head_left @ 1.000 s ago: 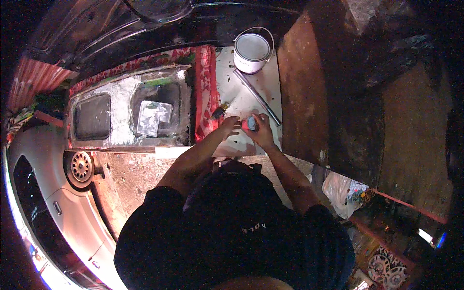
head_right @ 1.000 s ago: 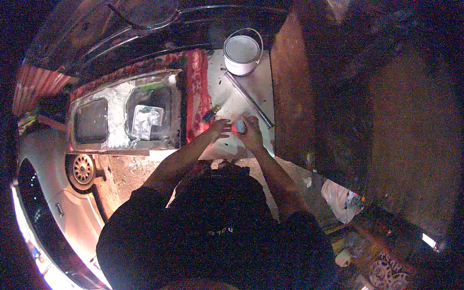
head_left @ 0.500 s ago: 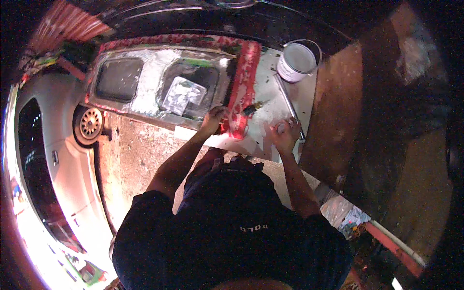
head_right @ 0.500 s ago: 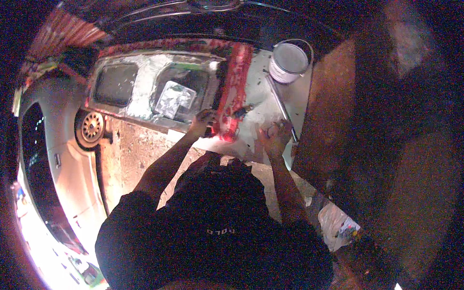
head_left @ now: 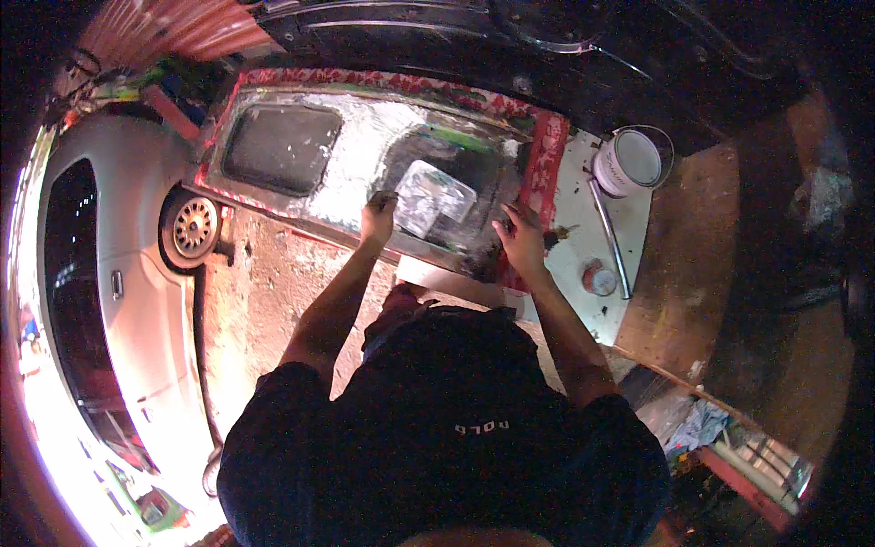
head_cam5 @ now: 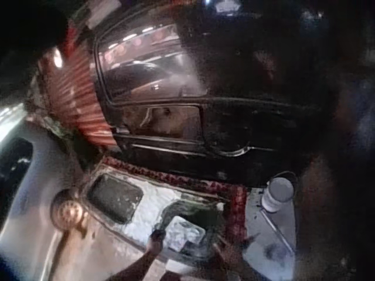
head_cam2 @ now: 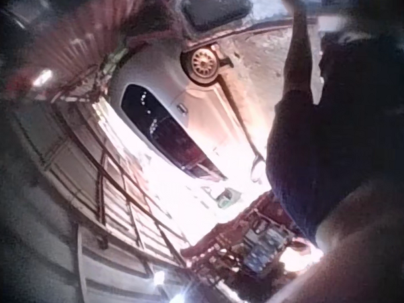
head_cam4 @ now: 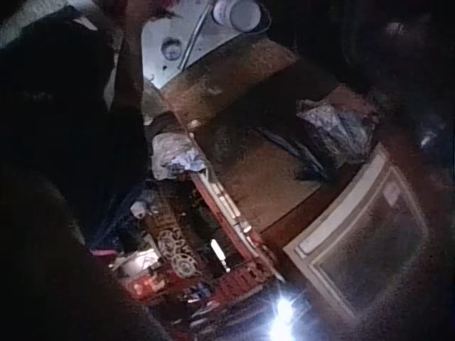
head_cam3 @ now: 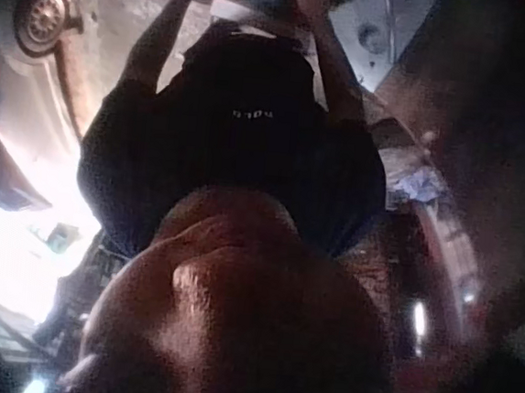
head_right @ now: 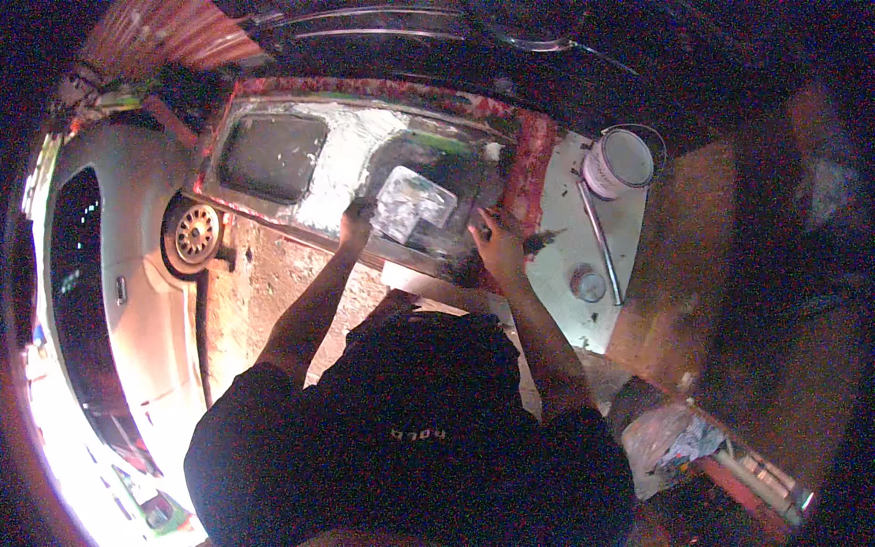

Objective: The person scoops body filler from a container and spreads it onto a car door panel using a putty knife. They repeatedly apply and smooth the filler across the surface of the door.

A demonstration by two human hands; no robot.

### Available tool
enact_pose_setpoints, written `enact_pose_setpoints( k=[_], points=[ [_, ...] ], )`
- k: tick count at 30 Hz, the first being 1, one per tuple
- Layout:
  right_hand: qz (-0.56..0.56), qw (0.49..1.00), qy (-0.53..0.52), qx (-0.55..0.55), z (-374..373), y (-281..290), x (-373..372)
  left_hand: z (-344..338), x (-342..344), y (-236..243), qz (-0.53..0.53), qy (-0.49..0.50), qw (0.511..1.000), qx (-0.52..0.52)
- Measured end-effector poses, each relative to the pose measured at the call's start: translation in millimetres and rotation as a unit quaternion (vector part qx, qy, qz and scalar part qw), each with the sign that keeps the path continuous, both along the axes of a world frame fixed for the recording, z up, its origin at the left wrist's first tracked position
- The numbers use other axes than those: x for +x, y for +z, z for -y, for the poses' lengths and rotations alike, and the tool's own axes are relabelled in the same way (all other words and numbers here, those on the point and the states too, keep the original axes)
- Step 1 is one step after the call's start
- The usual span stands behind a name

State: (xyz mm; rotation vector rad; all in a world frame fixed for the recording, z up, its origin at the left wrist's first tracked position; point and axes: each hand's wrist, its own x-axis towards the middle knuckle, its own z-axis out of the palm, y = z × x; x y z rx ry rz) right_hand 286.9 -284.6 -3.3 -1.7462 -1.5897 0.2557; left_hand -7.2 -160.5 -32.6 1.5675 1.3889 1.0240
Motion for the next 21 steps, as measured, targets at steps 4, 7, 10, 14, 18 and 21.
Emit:
enact_pose_setpoints(
  k=[4, 7, 10, 14, 18, 21],
  points=[
    [-0.074, 0.988, -0.052, -0.124, -38.4, -2.2, -70.7, -53.2, -37.5, -52.7, -0.107, -0.074, 0.988, 0.083],
    [0.024, 0.987, -0.143, -0.075, -50.1, -38.1, -90.3, -65.0, -6.8, -25.4, -0.014, -0.114, 0.991, -0.063],
    [0.040, 0.980, -0.186, -0.059, -52.2, -44.6, -110.7, -78.6, -18.1, -30.8, -0.039, -0.147, 0.986, -0.073],
    [-0.091, 0.958, -0.246, -0.119, -57.0, -33.4, -128.9, -88.7, -18.1, -39.9, -0.083, -0.200, 0.973, -0.075],
    [-0.182, 0.947, -0.255, -0.071, -61.7, -20.4, -142.4, -84.4, -13.5, -30.1, -0.111, -0.242, 0.959, -0.102],
    [-0.273, 0.927, -0.251, -0.060, -66.2, -13.8, -147.2, -87.3, -7.4, -42.8, -0.136, -0.226, 0.959, -0.104]
  ],
)
